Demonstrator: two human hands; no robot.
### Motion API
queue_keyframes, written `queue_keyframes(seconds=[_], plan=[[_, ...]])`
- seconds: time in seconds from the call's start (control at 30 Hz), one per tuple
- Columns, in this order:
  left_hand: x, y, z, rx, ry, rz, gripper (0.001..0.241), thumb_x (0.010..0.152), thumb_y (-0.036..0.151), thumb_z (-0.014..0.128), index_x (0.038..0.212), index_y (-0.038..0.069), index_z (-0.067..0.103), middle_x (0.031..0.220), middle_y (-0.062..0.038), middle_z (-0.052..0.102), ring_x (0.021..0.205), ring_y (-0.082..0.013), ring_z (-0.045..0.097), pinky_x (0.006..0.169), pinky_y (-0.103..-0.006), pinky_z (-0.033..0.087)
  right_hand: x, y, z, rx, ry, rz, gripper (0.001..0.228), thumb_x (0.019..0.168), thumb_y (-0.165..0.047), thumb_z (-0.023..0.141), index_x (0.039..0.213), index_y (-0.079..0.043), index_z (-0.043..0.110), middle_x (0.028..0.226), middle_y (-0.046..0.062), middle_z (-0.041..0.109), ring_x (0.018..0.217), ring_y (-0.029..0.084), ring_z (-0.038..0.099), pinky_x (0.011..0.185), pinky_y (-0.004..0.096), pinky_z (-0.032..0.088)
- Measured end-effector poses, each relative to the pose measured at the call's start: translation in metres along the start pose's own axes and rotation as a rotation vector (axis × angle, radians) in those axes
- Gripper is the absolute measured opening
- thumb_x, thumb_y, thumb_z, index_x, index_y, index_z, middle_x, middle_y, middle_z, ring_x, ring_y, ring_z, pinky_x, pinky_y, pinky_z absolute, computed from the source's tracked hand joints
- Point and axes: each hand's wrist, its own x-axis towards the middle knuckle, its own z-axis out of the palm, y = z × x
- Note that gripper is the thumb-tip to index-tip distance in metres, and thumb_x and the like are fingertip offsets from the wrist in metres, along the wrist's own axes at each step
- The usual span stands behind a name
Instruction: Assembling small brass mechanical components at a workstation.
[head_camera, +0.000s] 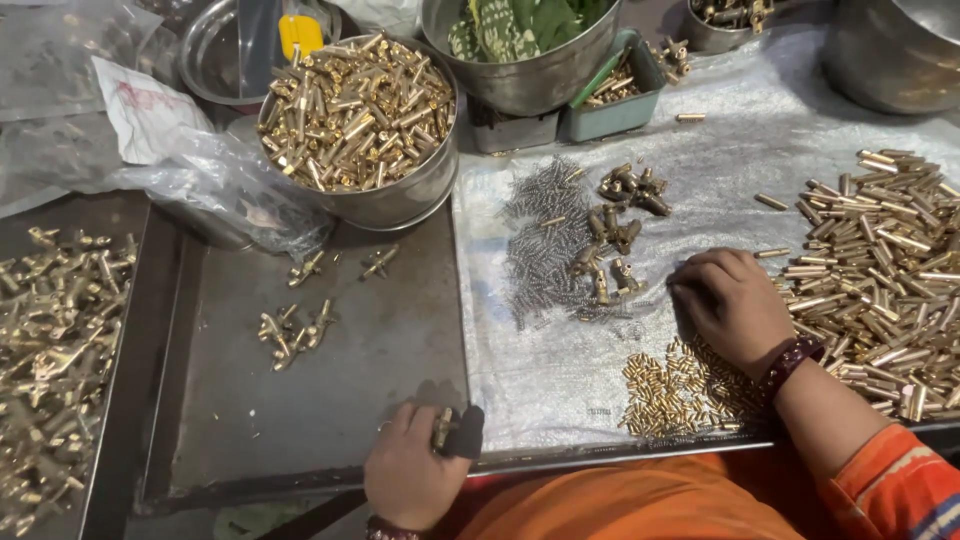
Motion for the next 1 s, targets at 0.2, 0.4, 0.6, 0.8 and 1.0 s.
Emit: queue_keyframes(seconds=[0.2,0.4,0.6,0.8,1.0], plan=[[0.016,-0.065,0.061,-0.835,-0.211,-0.433,0.029,0.076,0.016,0.071,0.102,0.006,0.076,0.083,-0.01,0.073,0.065,-0.0165,0.066,0.053,-0.0318,0.05,-0.014,-0.002,-0.001,0.261,0.118,0.349,0.02,0.099,-0.017,0.07,0.114,-0.005,0.069,0.11,0.011,0.072,0.098,0.023,0.07,0.087,0.033,0.055],[0.119,0.087,0.014,-1.395,-0.509,-0.763,0.047,0.095,0.049,0.06,0.084,0.004,0.07,0.069,-0.007,0.071,0.048,-0.0114,0.059,0.038,-0.0238,0.035,-0.023,0.007,-0.017,0.651,0.184,0.59,0.016,0.099,-0.009,0.069,0.114,-0.002,0.07,0.105,0.007,0.075,0.094,0.015,0.07,0.085,0.028,0.056],[0.103,0.167,0.053,-1.375,-0.947,-0.64,0.063,0.099,0.066,0.049,0.079,0.009,0.066,0.065,-0.003,0.064,0.048,-0.0092,0.056,0.039,-0.0225,0.034,-0.001,-0.063,-0.096,0.63,-0.005,0.373,0.02,0.089,-0.007,0.07,0.107,-0.005,0.075,0.109,0.006,0.078,0.101,0.016,0.075,0.09,0.032,0.062],[0.085,0.159,0.074,-1.547,-1.08,-0.859,0.056,0.103,0.059,0.043,0.088,0.009,0.063,0.066,-0.003,0.064,0.046,-0.0129,0.057,0.038,-0.0246,0.035,-0.006,-0.085,-0.072,0.435,-0.076,0.199,0.022,0.08,-0.007,0.077,0.101,-0.006,0.076,0.106,0.006,0.078,0.099,0.019,0.076,0.086,0.031,0.061],[0.085,0.146,0.09,-1.596,-1.06,-0.81,0.041,0.108,0.042,0.044,0.098,0.006,0.063,0.072,-0.007,0.066,0.05,-0.0156,0.06,0.037,-0.0258,0.034,0.017,-0.094,-0.069,0.37,-0.157,0.099,0.019,0.08,-0.007,0.077,0.099,-0.007,0.072,0.104,0.007,0.074,0.092,0.023,0.075,0.077,0.033,0.059]])
